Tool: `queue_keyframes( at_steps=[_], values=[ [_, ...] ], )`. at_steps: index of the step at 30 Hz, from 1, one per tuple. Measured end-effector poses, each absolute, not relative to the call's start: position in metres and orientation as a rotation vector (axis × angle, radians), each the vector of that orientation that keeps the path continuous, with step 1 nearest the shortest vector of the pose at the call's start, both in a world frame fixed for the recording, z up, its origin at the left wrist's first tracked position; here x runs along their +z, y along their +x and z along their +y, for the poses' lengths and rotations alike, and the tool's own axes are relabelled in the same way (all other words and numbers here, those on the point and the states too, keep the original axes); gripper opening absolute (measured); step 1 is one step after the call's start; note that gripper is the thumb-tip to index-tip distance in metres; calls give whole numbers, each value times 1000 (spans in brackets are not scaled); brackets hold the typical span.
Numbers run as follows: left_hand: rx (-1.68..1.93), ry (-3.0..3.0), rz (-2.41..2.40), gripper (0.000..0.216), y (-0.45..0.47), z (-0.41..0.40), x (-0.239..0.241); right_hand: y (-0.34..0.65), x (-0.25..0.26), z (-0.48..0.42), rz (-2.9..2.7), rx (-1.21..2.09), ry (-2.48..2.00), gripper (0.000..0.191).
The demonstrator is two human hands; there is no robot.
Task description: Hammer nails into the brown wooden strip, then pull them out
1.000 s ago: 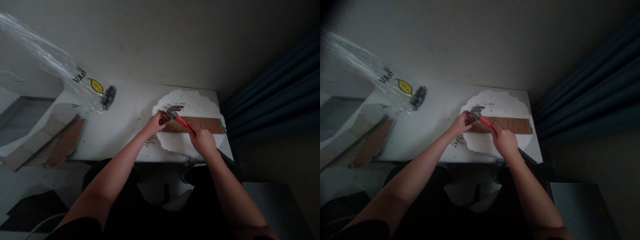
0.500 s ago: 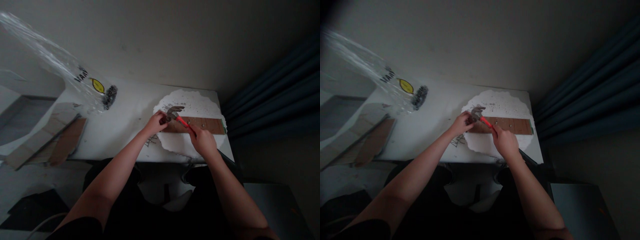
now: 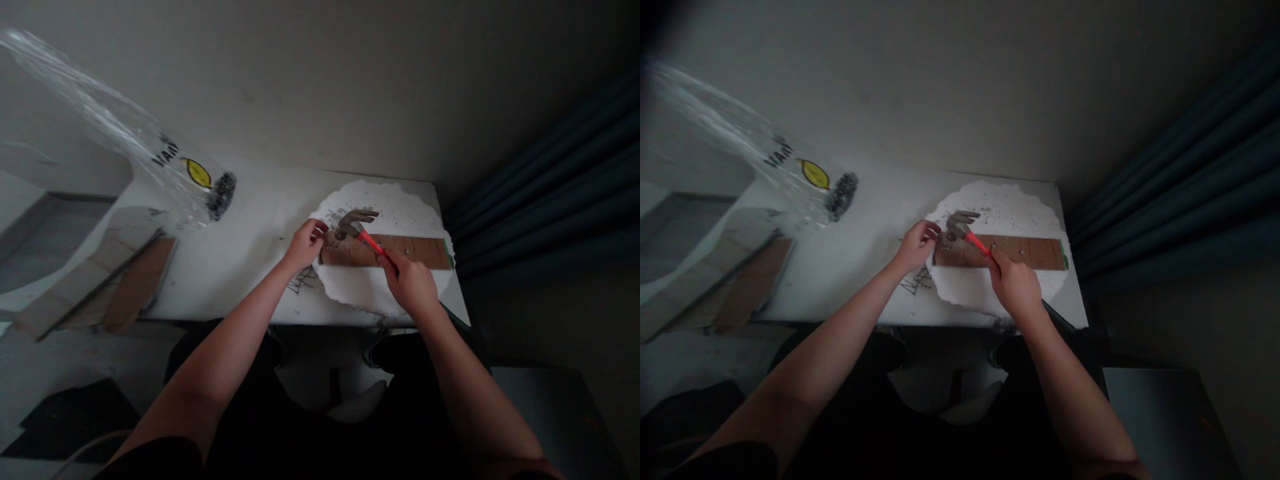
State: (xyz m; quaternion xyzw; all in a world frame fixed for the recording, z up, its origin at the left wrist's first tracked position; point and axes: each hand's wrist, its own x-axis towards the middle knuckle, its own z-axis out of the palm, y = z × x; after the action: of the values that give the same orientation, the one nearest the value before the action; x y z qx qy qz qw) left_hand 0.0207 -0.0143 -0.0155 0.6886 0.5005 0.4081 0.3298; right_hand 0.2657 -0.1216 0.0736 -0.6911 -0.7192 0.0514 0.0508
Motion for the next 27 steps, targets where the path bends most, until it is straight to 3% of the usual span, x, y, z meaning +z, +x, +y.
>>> queue_keyframes(
  at_steps=[18,27],
  values=[
    [904,1785,1670,27,-6,1,-16,256,71,-123,-2283,141,-2127,46],
    [249,2190,1863,16,-30,-5,-22,257,73,-123,-2301,142,-2110,46]
  ],
)
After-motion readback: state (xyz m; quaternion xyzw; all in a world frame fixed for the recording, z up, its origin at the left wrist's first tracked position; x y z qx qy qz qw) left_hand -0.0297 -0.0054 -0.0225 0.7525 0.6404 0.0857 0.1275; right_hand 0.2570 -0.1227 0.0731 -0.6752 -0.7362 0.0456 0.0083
